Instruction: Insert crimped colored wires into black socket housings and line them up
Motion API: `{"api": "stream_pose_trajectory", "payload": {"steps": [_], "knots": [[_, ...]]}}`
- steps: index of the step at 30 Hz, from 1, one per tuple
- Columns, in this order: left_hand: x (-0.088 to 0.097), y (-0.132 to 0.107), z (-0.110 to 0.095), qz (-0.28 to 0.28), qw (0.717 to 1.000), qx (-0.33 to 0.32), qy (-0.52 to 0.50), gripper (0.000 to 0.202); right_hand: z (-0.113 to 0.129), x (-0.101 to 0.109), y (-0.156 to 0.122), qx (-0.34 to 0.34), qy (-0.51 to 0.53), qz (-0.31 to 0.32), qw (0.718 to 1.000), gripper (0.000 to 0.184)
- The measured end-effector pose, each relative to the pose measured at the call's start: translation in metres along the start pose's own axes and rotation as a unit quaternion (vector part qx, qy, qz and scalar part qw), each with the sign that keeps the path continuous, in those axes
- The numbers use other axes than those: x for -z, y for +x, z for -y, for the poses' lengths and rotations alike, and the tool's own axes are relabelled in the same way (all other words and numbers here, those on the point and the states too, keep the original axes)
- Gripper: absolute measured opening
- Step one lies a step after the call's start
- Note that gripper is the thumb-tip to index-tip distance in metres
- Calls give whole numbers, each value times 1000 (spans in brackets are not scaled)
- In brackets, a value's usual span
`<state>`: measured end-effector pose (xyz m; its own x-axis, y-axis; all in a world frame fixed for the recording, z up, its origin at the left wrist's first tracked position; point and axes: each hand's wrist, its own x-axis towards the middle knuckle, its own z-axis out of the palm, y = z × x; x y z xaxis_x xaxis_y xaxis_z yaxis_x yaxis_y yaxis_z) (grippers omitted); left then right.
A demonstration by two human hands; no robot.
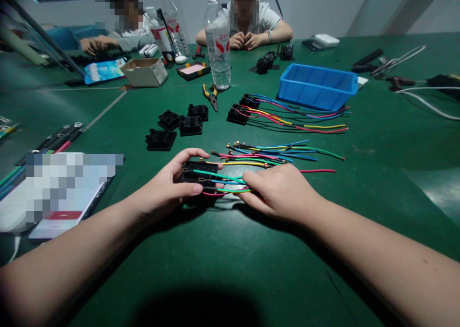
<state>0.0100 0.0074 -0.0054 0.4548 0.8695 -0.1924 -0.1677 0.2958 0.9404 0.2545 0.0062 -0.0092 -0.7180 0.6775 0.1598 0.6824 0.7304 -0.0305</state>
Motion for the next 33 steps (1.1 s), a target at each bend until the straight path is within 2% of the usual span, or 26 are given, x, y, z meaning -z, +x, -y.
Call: {"api": "stream_pose_trajectory", "payload": {"steps": [9,16,23,28,33], "knots": [[0,2,1,-17,1000,3,-4,50,-2,-1,0,-3,-1,-10,1000,28],[-4,3,-1,-25,999,19,-39,37,-2,-1,0,0,-5,-10,1000,26],[-3,4,3,-39,999,-8,28,32,-3,-3,0,3,-8,1,1000,25],[-2,2,-1,-17,999,19,-22,30,-4,-3,0,-14,0,15,1000,25],[-2,1,-5,-20,997,46,-54,16,-4,-3,0,-23,-1,29,999,25]]}}
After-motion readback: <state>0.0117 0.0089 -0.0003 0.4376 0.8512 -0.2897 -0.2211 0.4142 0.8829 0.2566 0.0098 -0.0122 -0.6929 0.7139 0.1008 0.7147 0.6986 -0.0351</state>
